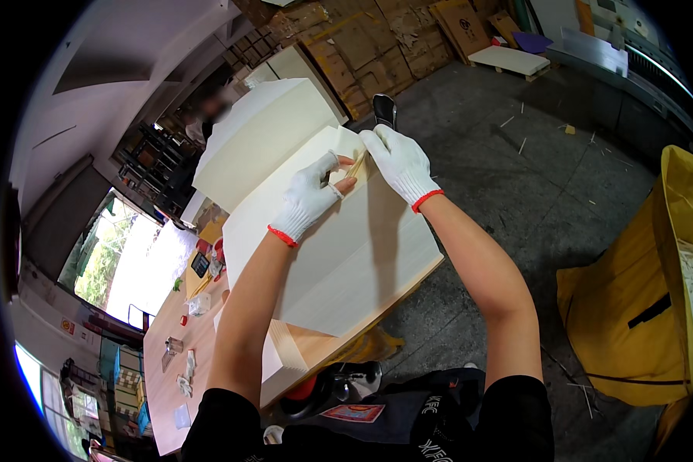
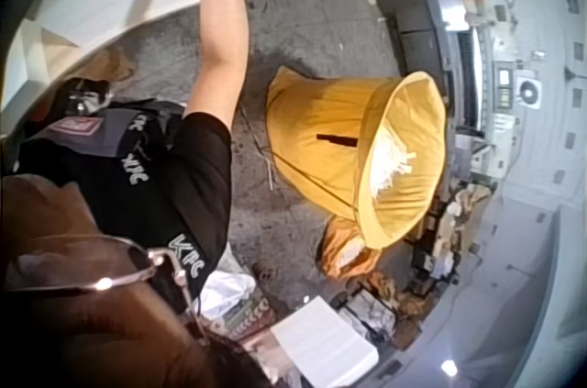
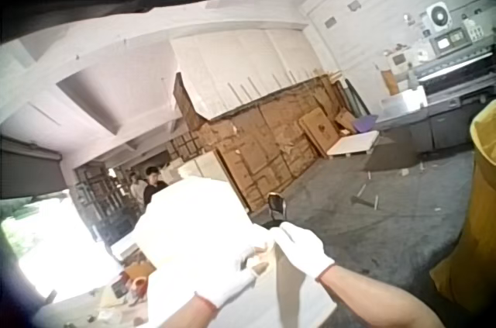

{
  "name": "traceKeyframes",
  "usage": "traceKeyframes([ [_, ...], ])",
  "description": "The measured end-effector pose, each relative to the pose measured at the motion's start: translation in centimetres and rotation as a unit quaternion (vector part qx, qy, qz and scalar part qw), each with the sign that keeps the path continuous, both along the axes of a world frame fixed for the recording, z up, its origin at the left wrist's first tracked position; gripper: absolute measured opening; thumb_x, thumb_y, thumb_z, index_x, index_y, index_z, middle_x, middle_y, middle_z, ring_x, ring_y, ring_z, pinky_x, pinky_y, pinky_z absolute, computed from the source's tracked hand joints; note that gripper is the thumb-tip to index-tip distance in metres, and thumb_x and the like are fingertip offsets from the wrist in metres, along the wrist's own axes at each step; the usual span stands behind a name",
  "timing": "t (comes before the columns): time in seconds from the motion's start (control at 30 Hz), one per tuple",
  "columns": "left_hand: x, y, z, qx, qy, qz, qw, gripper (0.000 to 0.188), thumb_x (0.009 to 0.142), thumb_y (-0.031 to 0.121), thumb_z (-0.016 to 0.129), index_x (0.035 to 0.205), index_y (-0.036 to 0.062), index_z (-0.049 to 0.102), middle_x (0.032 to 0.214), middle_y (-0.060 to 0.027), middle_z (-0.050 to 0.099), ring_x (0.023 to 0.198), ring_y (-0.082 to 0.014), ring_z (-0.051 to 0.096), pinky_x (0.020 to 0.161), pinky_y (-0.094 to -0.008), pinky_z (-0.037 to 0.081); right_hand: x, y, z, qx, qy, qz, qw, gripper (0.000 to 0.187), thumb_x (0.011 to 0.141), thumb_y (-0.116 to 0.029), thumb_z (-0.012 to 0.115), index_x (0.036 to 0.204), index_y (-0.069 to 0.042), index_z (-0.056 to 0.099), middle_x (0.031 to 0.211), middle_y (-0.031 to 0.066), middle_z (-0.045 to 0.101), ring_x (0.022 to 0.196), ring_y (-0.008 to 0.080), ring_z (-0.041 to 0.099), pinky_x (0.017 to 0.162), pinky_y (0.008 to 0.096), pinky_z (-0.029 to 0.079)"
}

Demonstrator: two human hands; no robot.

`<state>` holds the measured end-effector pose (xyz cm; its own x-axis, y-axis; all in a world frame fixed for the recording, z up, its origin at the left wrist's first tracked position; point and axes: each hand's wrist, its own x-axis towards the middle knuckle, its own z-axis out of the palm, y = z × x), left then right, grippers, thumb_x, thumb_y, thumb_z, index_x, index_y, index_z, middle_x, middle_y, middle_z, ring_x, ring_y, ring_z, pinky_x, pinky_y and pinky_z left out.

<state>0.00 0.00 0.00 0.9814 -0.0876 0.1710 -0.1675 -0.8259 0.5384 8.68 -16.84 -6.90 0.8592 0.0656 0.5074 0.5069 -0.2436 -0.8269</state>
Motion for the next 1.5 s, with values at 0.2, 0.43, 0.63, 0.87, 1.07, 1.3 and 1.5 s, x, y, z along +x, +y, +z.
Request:
traceKeyframes([
  [0.2,0.3,0.0,-0.7,-0.002,-0.012,-0.004,1.0,0.036,0.093,0.025,0.073,0.125,0.0117,0.066,0.087,-0.0083,0.068,0.065,-0.0143,0.061,0.067,-0.0334,0.05,-0.2,-0.5,-0.1,0.002,-0.009,-0.003,1.0,0.052,0.1,-0.053,0.046,0.084,-0.005,0.057,0.075,0.0174,0.059,0.074,0.0373,0.06,0.07,0.0439,0.045],
  [0.43,0.1,0.0,-0.5,-0.011,-0.027,-0.023,0.999,0.035,0.097,0.023,0.065,0.131,0.014,0.065,0.083,-0.0077,0.064,0.069,-0.0154,0.059,0.071,-0.0338,0.051,-0.2,-0.5,0.1,0.015,0.001,0.003,1.0,0.054,0.1,-0.055,0.048,0.083,-0.005,0.056,0.073,0.0162,0.057,0.071,0.0352,0.057,0.07,0.0425,0.045],
  [0.63,0.3,0.6,-1.2,-0.011,-0.085,-0.04,0.996,0.032,0.102,0.017,0.052,0.131,0.0137,0.065,0.085,-0.0083,0.063,0.075,-0.0165,0.059,0.076,-0.0331,0.052,-0.3,-0.5,0.3,-0.004,0.026,0.005,1.0,0.054,0.098,-0.057,0.05,0.082,-0.005,0.055,0.072,0.0158,0.056,0.07,0.0338,0.056,0.069,0.0418,0.044],
  [0.87,0.9,1.2,-1.6,0.067,-0.103,-0.049,0.991,0.028,0.097,0.023,0.066,0.122,0.0101,0.066,0.11,-0.0131,0.072,0.072,-0.0169,0.062,0.073,-0.0339,0.053,-0.4,-0.1,0.2,0.015,0.014,0.001,1.0,0.051,0.098,-0.054,0.05,0.084,-0.005,0.057,0.073,0.0163,0.057,0.071,0.0343,0.058,0.069,0.042,0.044],
  [1.07,0.7,0.4,-0.9,0.013,-0.023,-0.01,1.0,0.034,0.094,0.027,0.073,0.123,0.0104,0.066,0.112,-0.0131,0.072,0.072,-0.0166,0.064,0.071,-0.0332,0.053,0.0,-0.3,-0.3,0.015,0.011,-0.002,1.0,0.051,0.099,-0.054,0.05,0.085,-0.005,0.057,0.075,0.0161,0.058,0.072,0.0342,0.058,0.07,0.0416,0.045],
  [1.3,0.2,0.3,-0.6,0.021,-0.047,-0.015,0.999,0.029,0.1,0.024,0.061,0.127,0.0142,0.066,0.109,-0.0126,0.072,0.078,-0.018,0.065,0.075,-0.0335,0.052,-0.1,-0.4,-0.1,0.012,0.025,0.005,1.0,0.052,0.098,-0.055,0.051,0.086,-0.005,0.058,0.074,0.0151,0.059,0.071,0.0327,0.058,0.07,0.041,0.045],
  [1.5,0.1,0.3,-0.3,0.012,-0.032,-0.027,0.999,0.029,0.103,0.022,0.051,0.128,0.015,0.065,0.109,-0.014,0.071,0.095,-0.0233,0.066,0.088,-0.035,0.051,-0.5,-0.4,0.2,0.006,0.028,-0.004,1.0,0.051,0.098,-0.056,0.052,0.087,-0.006,0.059,0.072,0.0136,0.059,0.07,0.0307,0.058,0.068,0.04,0.044],
])
